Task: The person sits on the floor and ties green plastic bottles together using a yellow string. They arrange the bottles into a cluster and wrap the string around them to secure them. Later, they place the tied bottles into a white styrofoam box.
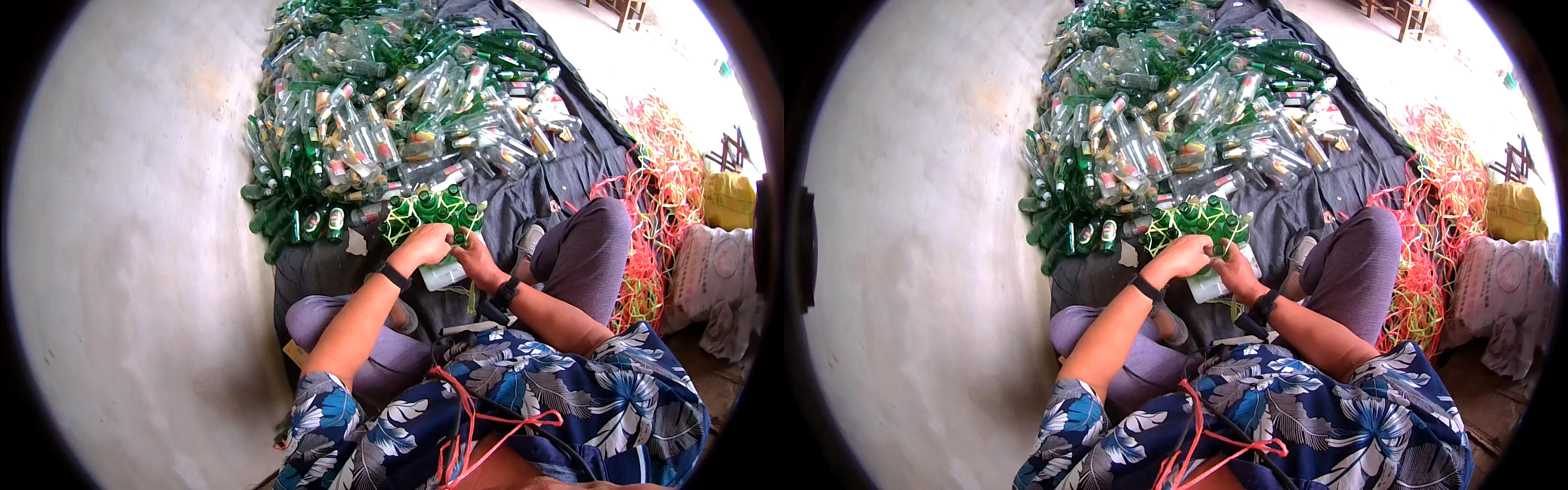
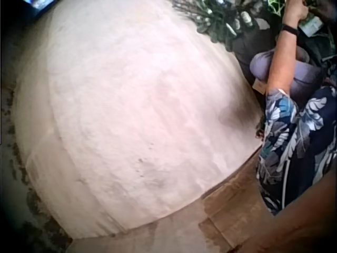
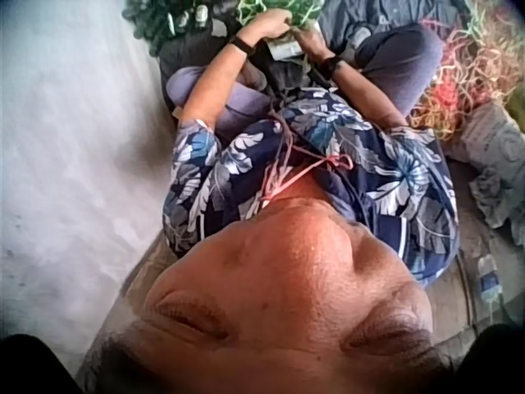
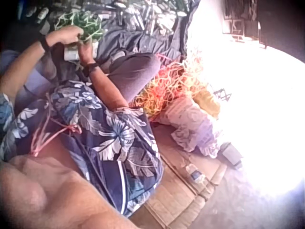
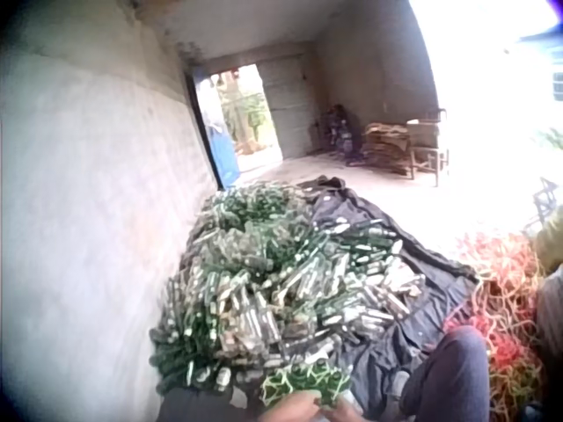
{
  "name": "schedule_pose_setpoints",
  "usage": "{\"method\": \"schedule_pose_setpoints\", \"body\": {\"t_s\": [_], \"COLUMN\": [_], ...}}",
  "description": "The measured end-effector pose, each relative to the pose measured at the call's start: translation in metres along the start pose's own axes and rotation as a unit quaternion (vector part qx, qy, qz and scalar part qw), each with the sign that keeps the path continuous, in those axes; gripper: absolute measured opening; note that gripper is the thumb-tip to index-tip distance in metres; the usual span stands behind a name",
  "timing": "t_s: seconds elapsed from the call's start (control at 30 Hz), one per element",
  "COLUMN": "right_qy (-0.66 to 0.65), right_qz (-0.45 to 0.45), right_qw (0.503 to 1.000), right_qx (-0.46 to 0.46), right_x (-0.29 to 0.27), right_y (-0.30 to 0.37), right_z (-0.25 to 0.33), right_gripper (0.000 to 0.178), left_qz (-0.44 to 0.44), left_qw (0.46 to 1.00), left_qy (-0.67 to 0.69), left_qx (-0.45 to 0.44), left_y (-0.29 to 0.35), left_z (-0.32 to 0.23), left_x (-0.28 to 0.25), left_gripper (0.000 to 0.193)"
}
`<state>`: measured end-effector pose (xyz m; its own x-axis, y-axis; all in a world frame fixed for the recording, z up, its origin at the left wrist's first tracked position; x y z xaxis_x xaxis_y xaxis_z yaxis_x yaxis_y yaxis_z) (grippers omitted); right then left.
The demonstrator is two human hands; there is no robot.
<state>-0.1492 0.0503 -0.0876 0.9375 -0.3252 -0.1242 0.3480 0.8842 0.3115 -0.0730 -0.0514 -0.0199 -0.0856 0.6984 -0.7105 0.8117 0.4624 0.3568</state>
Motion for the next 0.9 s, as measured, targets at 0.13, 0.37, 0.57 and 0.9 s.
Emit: {"method": "schedule_pose_setpoints", "body": {"t_s": [0.13, 0.37, 0.57, 0.9], "right_qy": [0.058, 0.12, 0.125, 0.144], "right_qz": [-0.012, -0.026, -0.034, -0.013], "right_qw": [0.998, 0.992, 0.991, 0.989], "right_qx": [-0.012, 0.005, -0.011, -0.023], "right_x": [-0.005, -0.01, -0.012, -0.007], "right_y": [-0.001, 0.006, 0.004, -0.006], "right_z": [0.0, 0.011, 0.008, -0.004], "right_gripper": [0.063, 0.059, 0.061, 0.065], "left_qz": [-0.016, 0.006, 0.028, -0.034], "left_qw": [1.0, 0.999, 0.998, 0.932], "left_qy": [0.002, 0.01, -0.054, -0.319], "left_qx": [-0.025, -0.05, -0.032, 0.165], "left_y": [-0.002, -0.001, 0.0, 0.015], "left_z": [0.005, 0.001, -0.015, -0.046], "left_x": [0.005, 0.002, -0.001, -0.003], "left_gripper": [0.018, 0.018, 0.02, 0.022]}}
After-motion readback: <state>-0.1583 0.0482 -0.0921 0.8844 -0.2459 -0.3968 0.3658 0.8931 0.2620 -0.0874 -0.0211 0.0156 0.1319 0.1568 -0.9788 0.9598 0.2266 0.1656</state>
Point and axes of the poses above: each hand's wrist, its own y-axis away from the middle knuckle, its own x-axis out of the palm, z = x × y, the point moved 8 cm from there along -y, towards the middle knuckle, and after that the axes turned 3 degrees about y, right-handed, at the moved point
